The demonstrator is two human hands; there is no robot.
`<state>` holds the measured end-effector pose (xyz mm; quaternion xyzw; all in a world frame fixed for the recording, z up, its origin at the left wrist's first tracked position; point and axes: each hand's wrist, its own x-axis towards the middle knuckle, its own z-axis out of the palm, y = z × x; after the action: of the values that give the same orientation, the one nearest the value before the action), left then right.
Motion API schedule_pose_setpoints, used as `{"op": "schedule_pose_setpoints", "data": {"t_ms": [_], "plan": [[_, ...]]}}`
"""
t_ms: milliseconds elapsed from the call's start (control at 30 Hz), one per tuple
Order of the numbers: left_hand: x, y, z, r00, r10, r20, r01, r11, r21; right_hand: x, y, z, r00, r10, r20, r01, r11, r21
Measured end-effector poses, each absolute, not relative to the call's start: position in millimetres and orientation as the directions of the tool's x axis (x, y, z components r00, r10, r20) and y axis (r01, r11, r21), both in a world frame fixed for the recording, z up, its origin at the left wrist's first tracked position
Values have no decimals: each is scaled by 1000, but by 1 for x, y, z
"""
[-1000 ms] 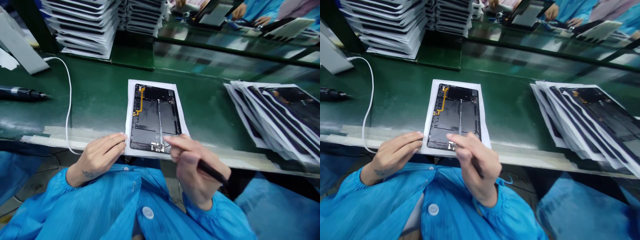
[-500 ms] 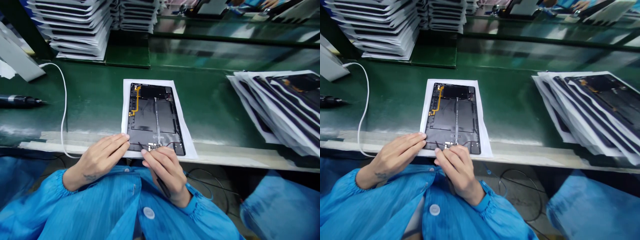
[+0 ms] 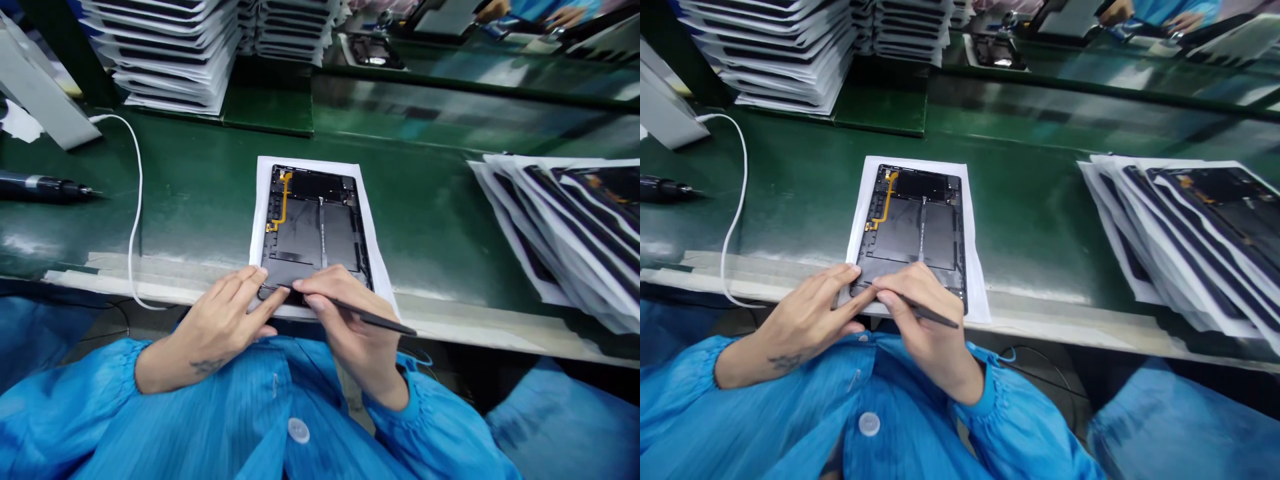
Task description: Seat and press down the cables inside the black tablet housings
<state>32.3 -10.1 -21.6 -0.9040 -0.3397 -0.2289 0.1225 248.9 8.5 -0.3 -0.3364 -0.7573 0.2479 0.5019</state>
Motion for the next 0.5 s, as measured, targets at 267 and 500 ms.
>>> {"op": "schedule_pose_setpoints", "data": {"t_ms": [267,500], "plan": [[23,-10,-23,585,588,558,638,-759,131,259,-8,-24,-519,522,677,415,846,-335],[27,-10,-24,582,572,578,645,-758,100,263,-21,-45,-436,561,704,531,792,-302]]}}
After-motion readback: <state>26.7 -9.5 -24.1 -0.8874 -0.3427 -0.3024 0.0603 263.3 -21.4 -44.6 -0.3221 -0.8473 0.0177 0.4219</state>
